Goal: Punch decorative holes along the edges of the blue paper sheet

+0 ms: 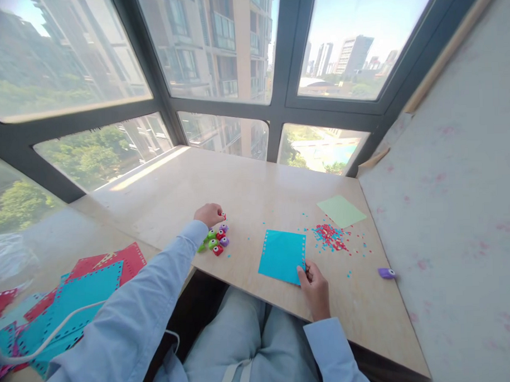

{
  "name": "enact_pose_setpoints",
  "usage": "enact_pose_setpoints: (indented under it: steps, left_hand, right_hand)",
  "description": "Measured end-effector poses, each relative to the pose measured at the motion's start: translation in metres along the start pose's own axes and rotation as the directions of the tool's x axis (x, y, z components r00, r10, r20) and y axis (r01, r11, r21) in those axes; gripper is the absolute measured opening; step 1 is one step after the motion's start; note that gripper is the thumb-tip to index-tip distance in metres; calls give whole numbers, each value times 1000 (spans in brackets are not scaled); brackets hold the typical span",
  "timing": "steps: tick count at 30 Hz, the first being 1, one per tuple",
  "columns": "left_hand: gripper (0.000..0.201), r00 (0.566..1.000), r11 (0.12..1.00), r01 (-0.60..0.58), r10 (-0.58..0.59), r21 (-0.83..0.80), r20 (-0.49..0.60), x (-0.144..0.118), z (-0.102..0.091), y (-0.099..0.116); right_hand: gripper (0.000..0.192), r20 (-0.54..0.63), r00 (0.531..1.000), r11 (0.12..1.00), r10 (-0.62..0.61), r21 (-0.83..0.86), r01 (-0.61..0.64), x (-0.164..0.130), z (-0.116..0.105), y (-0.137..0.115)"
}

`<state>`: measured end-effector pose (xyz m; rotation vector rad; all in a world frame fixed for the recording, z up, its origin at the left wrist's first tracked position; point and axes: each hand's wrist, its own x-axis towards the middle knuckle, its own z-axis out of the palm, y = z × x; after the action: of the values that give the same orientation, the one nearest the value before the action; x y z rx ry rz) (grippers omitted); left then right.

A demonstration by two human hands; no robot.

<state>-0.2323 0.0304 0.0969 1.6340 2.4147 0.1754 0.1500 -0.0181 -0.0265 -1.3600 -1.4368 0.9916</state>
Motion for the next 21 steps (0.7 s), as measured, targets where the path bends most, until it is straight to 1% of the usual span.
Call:
enact_pose_setpoints:
  steps: [4, 7, 9, 11, 13, 15, 16, 17, 18, 19, 20, 21]
  left_hand:
    - [21, 995, 999, -18, 15, 32, 100, 16, 7, 0]
    - [23, 992, 1000, -5, 3, 22, 128, 19, 9, 3]
    - [24, 991, 1000, 5, -4, -12, 132, 19, 5, 5]
    - [29, 992, 997, 21, -12, -71, 128, 17, -2, 9]
    - [38, 993, 988, 37, -20, -151, 117, 7, -12, 16]
    - [43, 996, 968, 33, -10, -248, 91, -19, -25, 29]
    - [44, 998, 941, 7, 14, -338, 62, -40, -31, 37]
    - [45, 998, 818, -53, 63, -573, -1, -65, -37, 44]
    - [45, 991, 660, -108, 132, -744, -27, -94, -42, 52]
    - [46, 977, 526, -126, 213, -841, -13, -126, -45, 59]
    - [48, 960, 441, -104, 277, -892, 25, -157, -48, 64]
    - [48, 938, 401, -58, 336, -914, 88, -185, -48, 67]
  right_hand:
    - [51, -4, 1000, 1000, 24, 20, -24, 0, 0, 3]
    - [54, -24, 998, 998, 50, 36, -49, 0, 1, 3]
    - [56, -28, 998, 998, 55, 26, -55, 0, 2, 3]
    - [58, -26, 998, 998, 58, 9, -58, 0, 2, 2]
    - [60, -25, 998, 998, 60, 9, -60, -1, 3, 1]
    - [59, -24, 998, 998, 59, 28, -58, -1, 3, 0]
    - [59, -21, 998, 998, 56, 35, -55, -1, 3, -1]
    - [58, -19, 998, 998, 53, 36, -52, -2, 2, -1]
    - [57, -18, 999, 998, 50, 29, -49, -2, 2, -2]
    - [56, -20, 999, 999, 46, 17, -46, -2, 2, -2]
    - [55, -23, 999, 999, 41, 4, -41, -2, 2, -2]
    - [54, -27, 999, 999, 35, -6, -35, -3, 2, -2]
